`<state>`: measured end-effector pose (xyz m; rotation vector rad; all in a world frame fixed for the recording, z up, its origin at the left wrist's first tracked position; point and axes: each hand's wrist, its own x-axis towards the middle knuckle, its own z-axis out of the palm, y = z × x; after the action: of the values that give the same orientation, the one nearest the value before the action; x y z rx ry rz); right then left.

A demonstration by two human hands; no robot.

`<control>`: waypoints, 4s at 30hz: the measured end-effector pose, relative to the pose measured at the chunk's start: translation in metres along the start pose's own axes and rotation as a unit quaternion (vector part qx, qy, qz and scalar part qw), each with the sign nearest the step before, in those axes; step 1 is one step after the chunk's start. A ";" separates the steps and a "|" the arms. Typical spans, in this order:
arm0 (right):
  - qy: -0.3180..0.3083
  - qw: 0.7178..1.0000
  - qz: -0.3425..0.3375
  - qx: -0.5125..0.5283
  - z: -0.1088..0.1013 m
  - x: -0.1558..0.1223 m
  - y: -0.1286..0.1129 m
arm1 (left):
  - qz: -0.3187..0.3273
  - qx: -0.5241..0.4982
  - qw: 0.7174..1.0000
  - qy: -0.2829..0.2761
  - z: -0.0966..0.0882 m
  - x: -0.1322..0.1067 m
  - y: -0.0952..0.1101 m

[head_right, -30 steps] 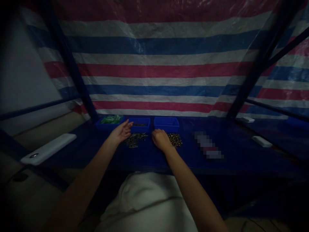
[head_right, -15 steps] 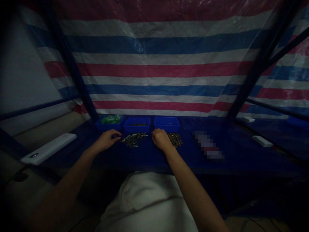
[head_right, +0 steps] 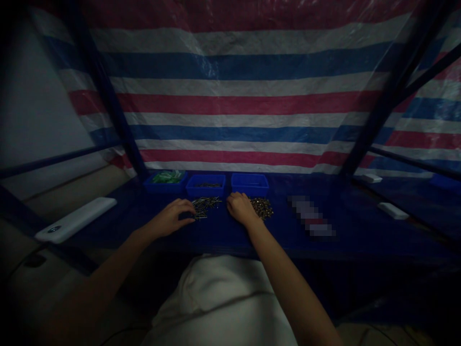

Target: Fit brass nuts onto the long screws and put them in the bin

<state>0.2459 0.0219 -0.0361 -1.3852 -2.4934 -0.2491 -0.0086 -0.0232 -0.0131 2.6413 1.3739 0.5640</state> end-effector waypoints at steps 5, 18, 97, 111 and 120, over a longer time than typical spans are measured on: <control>-0.001 1.000 0.017 -0.006 0.001 -0.003 0.001 | -0.012 0.059 0.998 -0.011 0.008 0.002 0.008; 0.017 0.999 0.022 -0.024 0.003 -0.005 0.000 | 0.046 0.089 0.995 0.007 0.018 0.009 0.024; 0.036 0.999 0.006 0.019 0.001 -0.005 0.002 | -0.232 -0.655 0.673 0.253 -0.001 0.079 -0.011; 0.035 0.999 0.012 0.028 0.000 -0.006 0.002 | -0.273 -0.582 0.725 0.247 -0.005 0.083 -0.023; 0.041 0.999 0.006 0.028 0.000 -0.006 0.002 | -0.236 -0.051 0.925 0.294 -0.006 0.068 -0.082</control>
<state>0.2506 0.0181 -0.0382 -1.3399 -2.4069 -0.2259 -0.0387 0.0793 -0.0105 2.0051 1.9744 1.3681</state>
